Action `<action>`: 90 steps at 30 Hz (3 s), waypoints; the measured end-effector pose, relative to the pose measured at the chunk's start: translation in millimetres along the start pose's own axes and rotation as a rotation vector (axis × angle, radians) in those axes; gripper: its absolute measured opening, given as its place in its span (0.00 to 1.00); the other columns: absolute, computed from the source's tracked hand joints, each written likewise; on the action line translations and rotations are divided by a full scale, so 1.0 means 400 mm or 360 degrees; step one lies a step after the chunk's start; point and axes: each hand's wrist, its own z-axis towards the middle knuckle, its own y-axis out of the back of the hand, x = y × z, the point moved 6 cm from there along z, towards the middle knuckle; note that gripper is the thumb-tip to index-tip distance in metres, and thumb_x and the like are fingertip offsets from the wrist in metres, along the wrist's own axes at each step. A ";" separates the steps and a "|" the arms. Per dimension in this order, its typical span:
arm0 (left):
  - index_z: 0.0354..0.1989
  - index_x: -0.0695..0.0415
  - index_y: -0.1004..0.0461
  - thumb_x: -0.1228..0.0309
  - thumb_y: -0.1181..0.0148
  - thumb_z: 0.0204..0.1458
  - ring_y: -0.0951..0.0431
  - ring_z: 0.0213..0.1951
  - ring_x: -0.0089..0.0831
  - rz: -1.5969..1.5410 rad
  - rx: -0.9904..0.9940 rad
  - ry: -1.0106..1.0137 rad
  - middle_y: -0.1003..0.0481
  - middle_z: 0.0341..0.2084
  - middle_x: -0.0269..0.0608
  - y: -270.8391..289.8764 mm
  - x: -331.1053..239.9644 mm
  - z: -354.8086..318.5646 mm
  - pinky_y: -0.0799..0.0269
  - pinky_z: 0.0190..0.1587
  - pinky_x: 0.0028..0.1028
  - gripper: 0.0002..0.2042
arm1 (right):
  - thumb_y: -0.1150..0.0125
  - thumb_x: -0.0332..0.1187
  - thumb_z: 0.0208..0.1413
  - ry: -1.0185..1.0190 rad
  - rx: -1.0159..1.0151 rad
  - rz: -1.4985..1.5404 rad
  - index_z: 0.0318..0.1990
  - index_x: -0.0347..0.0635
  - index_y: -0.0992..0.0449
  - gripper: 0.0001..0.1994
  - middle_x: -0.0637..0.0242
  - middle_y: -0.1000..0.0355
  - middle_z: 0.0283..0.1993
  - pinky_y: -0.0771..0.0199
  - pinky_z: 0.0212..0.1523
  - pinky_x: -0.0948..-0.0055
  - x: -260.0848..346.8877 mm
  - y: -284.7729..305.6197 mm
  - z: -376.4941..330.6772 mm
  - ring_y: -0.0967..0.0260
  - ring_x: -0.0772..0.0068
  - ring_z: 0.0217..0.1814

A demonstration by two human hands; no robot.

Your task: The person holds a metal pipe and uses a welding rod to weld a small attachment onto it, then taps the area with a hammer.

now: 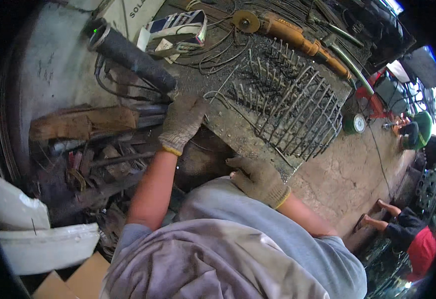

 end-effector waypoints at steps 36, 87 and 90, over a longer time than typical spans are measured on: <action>0.53 0.62 0.24 0.69 0.39 0.60 0.22 0.37 0.26 -0.0447 0.0512 -0.0282 0.21 0.37 0.39 0.433 0.076 0.490 0.25 0.42 0.25 0.15 | 0.37 0.32 0.56 -0.0526 -0.1804 -0.0132 0.47 0.33 0.21 0.14 0.53 0.20 0.41 0.23 0.45 0.68 -0.041 -0.085 0.014 0.20 0.64 0.41; 0.45 0.58 0.20 0.57 0.43 0.56 0.22 0.47 0.51 0.0866 0.0455 -0.0944 0.21 0.42 0.53 0.325 0.107 0.746 0.27 0.50 0.43 0.18 | 0.39 0.33 0.60 -0.0681 -0.1978 0.0192 0.51 0.29 0.24 0.16 0.54 0.21 0.46 0.25 0.52 0.66 -0.148 -0.143 -0.043 0.23 0.63 0.49; 0.44 0.56 0.21 0.56 0.44 0.56 0.22 0.47 0.52 0.1099 0.0482 -0.0777 0.21 0.42 0.53 0.293 0.100 0.741 0.27 0.50 0.46 0.17 | 0.38 0.32 0.60 -0.0741 -0.1938 0.0173 0.50 0.29 0.24 0.16 0.54 0.21 0.46 0.25 0.53 0.67 -0.145 -0.134 -0.039 0.23 0.64 0.49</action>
